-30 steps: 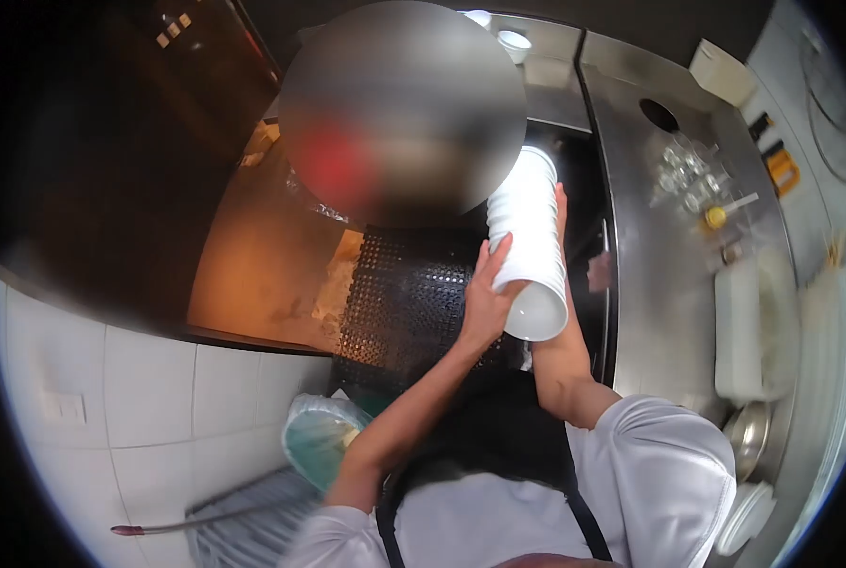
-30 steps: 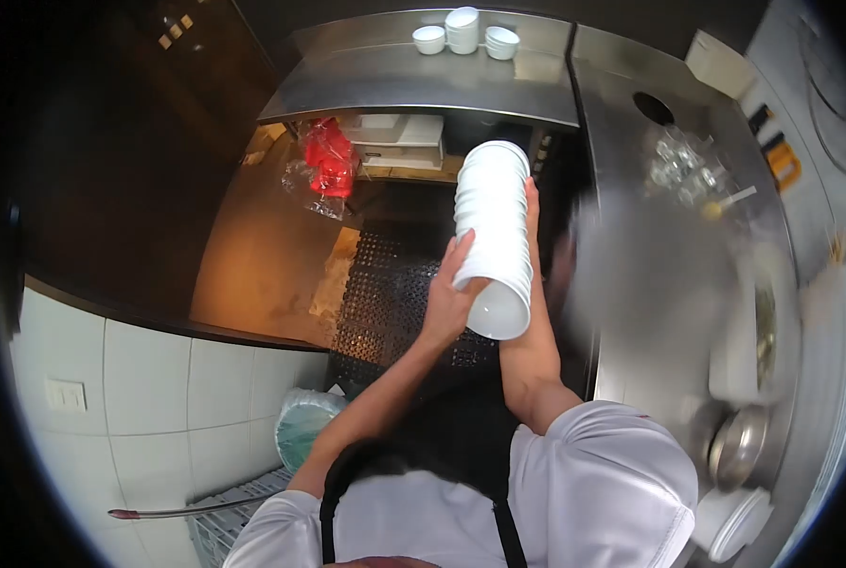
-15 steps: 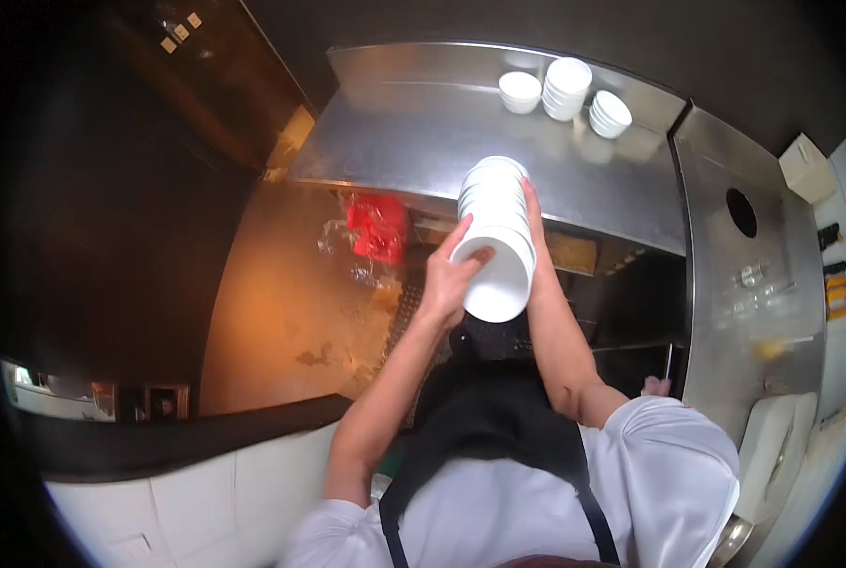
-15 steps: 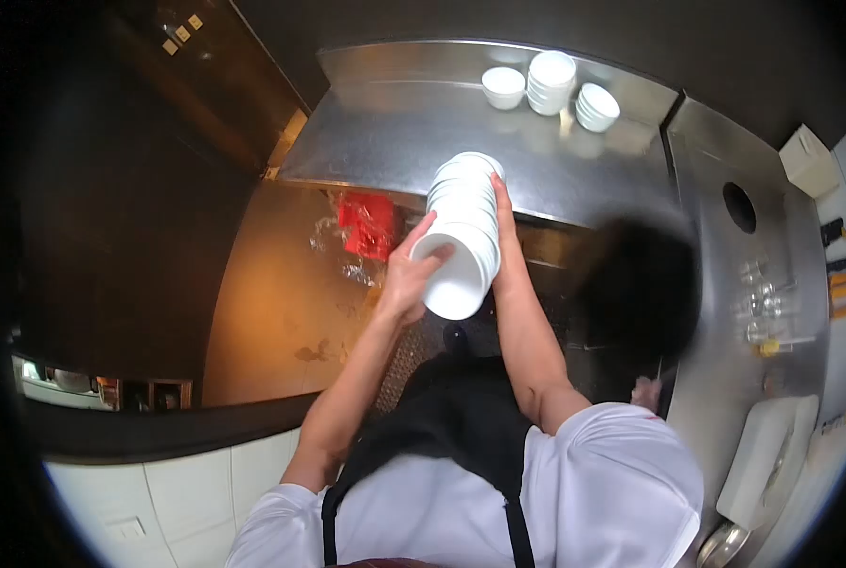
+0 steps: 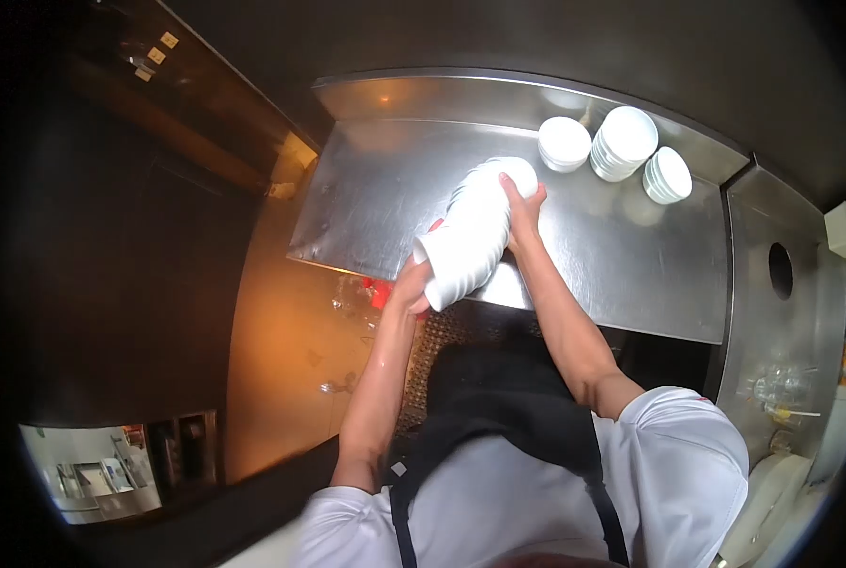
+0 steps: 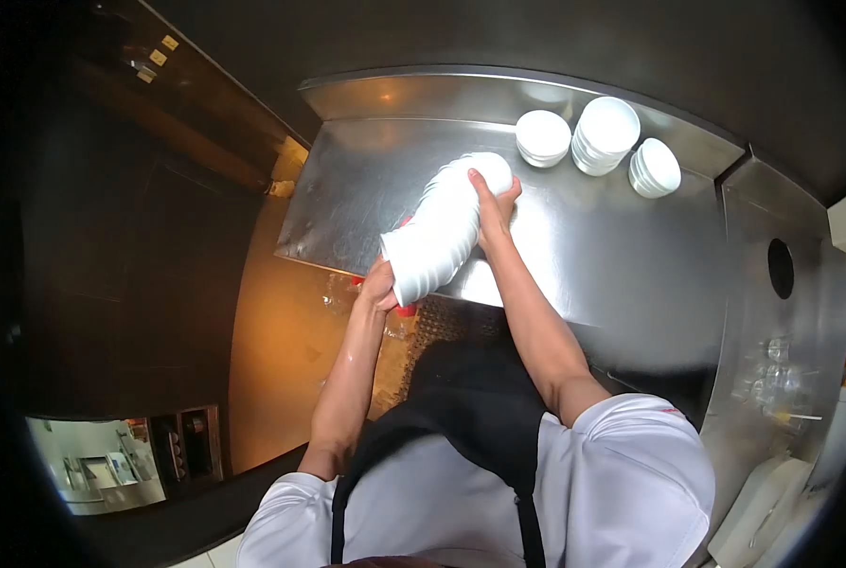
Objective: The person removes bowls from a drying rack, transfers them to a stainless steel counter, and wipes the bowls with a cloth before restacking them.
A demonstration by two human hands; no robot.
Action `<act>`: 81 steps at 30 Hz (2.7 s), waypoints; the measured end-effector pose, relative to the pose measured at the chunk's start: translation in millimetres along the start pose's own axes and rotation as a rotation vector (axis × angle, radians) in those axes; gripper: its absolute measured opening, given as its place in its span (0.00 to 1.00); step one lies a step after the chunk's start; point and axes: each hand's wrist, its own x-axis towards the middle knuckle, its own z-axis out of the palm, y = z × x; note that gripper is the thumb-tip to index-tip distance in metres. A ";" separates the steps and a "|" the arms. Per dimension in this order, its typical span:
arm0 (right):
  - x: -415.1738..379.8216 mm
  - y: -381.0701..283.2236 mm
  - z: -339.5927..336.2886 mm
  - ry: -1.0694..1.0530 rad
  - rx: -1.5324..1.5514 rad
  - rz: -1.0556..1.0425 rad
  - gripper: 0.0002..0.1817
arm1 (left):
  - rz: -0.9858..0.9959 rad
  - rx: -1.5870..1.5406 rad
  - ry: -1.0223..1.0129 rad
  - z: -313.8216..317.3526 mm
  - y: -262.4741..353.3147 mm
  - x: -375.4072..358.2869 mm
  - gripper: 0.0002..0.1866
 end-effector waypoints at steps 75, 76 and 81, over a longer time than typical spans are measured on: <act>100.7 -27.9 53.5 -0.031 -0.562 -0.144 0.45 | -0.621 -0.744 -0.183 -179.4 116.1 113.8 0.23; 96.7 -27.4 53.2 0.000 -0.528 -0.128 0.45 | -0.601 -0.732 -0.200 -178.5 116.8 112.4 0.23; 73.9 -44.1 69.5 0.065 -0.787 -0.155 0.36 | -0.841 -0.961 0.165 -209.6 92.8 124.2 0.22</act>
